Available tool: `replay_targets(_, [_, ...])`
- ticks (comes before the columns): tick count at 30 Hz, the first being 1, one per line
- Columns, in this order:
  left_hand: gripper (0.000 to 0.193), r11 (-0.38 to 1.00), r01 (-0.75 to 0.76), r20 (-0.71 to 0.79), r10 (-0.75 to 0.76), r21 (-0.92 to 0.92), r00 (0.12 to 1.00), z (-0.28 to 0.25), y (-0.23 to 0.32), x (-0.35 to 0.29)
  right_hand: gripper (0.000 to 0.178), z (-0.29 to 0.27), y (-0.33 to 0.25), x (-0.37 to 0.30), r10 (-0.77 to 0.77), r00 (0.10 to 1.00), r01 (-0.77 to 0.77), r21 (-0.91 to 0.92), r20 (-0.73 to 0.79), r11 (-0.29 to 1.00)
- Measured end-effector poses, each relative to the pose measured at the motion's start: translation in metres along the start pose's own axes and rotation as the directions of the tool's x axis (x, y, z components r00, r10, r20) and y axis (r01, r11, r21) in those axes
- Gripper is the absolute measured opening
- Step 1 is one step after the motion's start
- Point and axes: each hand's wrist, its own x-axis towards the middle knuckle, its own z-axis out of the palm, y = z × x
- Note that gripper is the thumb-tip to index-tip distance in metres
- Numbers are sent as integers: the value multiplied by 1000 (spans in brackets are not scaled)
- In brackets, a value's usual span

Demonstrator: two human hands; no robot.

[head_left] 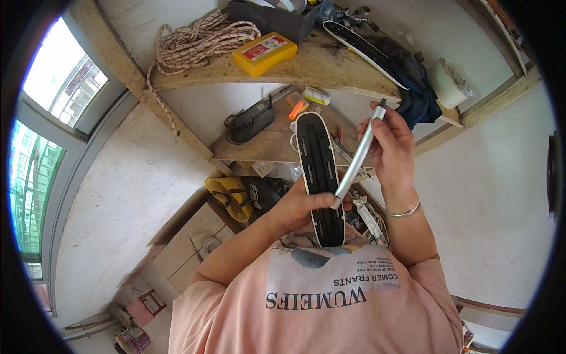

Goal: The person wipes dust from wooden shelves using a black cloth and rearranges items including a white case, a silver tool, and small containers. They then move to a lower corner shelf to continue wiping the surface and organizing various tools and parts.

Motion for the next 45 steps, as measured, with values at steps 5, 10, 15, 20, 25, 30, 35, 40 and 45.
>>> replay_targets(5, [73, 999, -14, -67, 12, -34, 998, -7, -10, 5, 30, 2, -4, -2, -15, 997, 28, -179, 71, 983])
replay_targets(10, [84, 990, 57, -78, -67, -128, 995, -10, -7, 15, 33, 9, -4, -7, -1, 992, 30, -232, 128, 972])
replay_targets(15, [93, 971, 132, -135, -160, -197, 978, -10, -4, 16, 42, 16, 3, -8, -62, 981, 105, -237, 183, 966])
replay_targets(20, [91, 969, 104, -87, -127, -225, 988, -14, -6, 15, 50, 21, 0, -11, -57, 960, 156, -356, 274, 921])
replay_targets(25, [83, 961, 87, -51, -104, -264, 993, -6, 1, 13, 54, 17, 17, -10, -118, 929, 285, -475, 351, 833])
replay_targets(30, [83, 957, 97, -63, -118, -272, 991, -6, 1, 13, 55, 17, 18, -9, -149, 923, 321, -496, 354, 807])
replay_targets(35, [91, 975, 106, -21, -112, -198, 993, -16, -6, 14, 53, 20, 17, -8, -245, 882, 443, -528, 404, 725])
replay_targets(40, [79, 984, 133, -34, -138, -122, 990, -11, -2, 11, 50, 19, 9, -5, -247, 817, 573, -690, 521, 441])
replay_targets(45, [52, 992, 37, 9, -38, 118, 999, -4, 7, 5, 50, 19, 21, -7, -412, 820, 571, -622, 398, 536])
